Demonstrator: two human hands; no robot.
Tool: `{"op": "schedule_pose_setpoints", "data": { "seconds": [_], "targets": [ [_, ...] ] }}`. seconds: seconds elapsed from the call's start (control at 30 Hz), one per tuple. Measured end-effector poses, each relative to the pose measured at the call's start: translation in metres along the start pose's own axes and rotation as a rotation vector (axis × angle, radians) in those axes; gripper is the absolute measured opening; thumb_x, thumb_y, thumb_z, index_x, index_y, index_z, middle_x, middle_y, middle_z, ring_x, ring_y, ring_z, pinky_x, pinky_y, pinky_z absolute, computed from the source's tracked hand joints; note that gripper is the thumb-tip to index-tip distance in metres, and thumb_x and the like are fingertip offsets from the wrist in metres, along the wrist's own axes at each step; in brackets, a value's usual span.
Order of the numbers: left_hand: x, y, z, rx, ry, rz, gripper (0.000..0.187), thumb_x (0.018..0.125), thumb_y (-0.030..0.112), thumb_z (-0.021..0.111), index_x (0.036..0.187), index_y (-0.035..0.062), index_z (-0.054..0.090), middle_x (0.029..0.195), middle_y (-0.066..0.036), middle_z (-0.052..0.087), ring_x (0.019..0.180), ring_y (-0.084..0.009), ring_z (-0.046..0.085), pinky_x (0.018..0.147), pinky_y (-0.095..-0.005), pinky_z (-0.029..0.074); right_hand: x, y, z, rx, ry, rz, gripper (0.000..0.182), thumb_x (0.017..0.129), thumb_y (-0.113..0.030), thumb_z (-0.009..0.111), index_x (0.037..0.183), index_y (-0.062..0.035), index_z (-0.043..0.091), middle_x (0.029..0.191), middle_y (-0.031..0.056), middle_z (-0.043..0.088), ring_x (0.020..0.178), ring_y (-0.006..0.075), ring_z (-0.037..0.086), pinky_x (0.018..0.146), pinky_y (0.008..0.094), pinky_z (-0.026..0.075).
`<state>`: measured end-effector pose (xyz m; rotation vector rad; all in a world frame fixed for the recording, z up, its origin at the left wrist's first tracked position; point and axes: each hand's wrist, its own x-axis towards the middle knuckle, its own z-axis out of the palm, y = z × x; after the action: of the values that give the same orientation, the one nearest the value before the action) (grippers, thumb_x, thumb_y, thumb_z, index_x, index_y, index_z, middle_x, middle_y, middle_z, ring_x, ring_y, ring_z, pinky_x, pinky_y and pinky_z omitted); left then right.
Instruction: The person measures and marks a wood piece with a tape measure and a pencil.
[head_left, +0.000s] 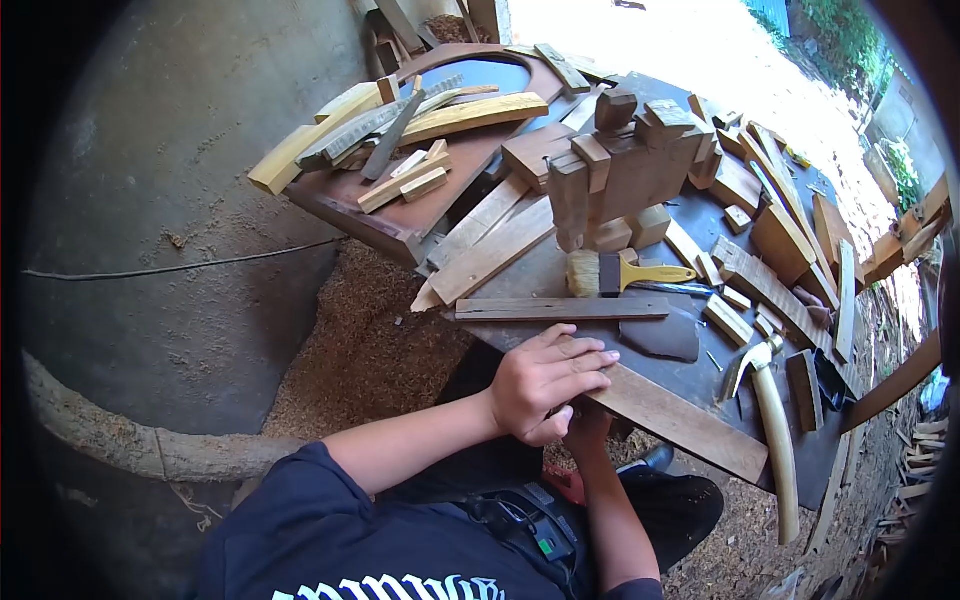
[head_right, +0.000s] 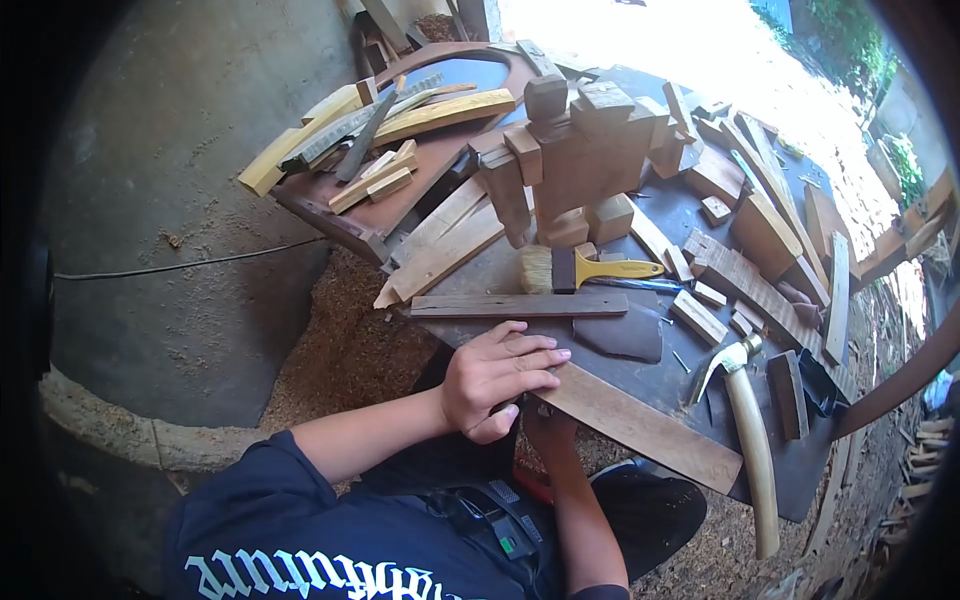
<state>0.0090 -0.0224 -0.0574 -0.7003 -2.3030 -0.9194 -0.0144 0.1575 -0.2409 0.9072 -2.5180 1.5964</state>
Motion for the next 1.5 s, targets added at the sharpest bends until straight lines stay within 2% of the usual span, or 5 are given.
{"op": "schedule_pose_setpoints", "data": {
  "seconds": [0.13,0.4,0.67,1.3,1.5],
  "targets": [
    [0.001,0.001,0.001,0.01,0.012,-0.003,0.048,0.077,0.031,0.054,0.109,0.0036,0.077,0.129,-0.02,0.076,0.122,-0.039,0.072,0.114,-0.0573,0.046,0.021,-0.012,0.009,-0.169,0.128,-0.139,0.053,0.099,-0.017,0.069,0.149,-0.0004,0.057,0.143,0.026,0.063,0.136,0.0423,0.061,0.113,0.0508,0.049],
    [0.003,0.002,-0.001,-0.002,0.018,-0.006,0.049,0.07,0.026,0.057,0.109,0.0039,0.077,0.13,-0.02,0.076,0.122,-0.0384,0.072,0.111,-0.0583,0.049,0.03,-0.009,0.014,-0.145,0.063,-0.082,0.058,0.098,-0.02,0.071,0.15,-0.001,0.056,0.145,0.0258,0.063,0.137,0.0418,0.06,0.114,0.0502,0.048],
    [0.004,0.002,-0.003,-0.025,-0.03,-0.035,0.048,0.076,0.029,0.055,0.108,0.0016,0.077,0.129,-0.022,0.075,0.122,-0.0405,0.072,0.11,-0.0594,0.048,0.034,0.0,-0.026,-0.061,-0.154,0.011,0.062,0.096,-0.024,0.073,0.151,-0.0016,0.055,0.146,0.0255,0.062,0.138,0.0413,0.059,0.115,0.0495,0.047],
    [0.005,0.004,-0.005,-0.041,-0.069,-0.072,0.053,0.072,0.028,0.055,0.112,0.0023,0.079,0.13,-0.022,0.076,0.121,-0.0404,0.073,0.115,-0.0551,0.045,0.068,-0.002,-0.091,0.042,-0.759,0.251,0.072,0.093,-0.032,0.078,0.154,-0.0031,0.052,0.149,0.025,0.06,0.141,0.0401,0.057,0.118,0.0481,0.044],
    [0.002,0.001,-0.006,-0.013,-0.09,-0.04,0.051,0.081,0.034,0.056,0.118,0.0037,0.076,0.135,-0.022,0.073,0.127,-0.0384,0.07,0.116,-0.0559,0.045,0.063,-0.015,-0.084,-0.029,-0.817,0.265,0.076,0.092,-0.035,0.079,0.155,-0.0036,0.051,0.15,0.0248,0.059,0.142,0.0398,0.056,0.118,0.0476,0.044]
  ]
}}
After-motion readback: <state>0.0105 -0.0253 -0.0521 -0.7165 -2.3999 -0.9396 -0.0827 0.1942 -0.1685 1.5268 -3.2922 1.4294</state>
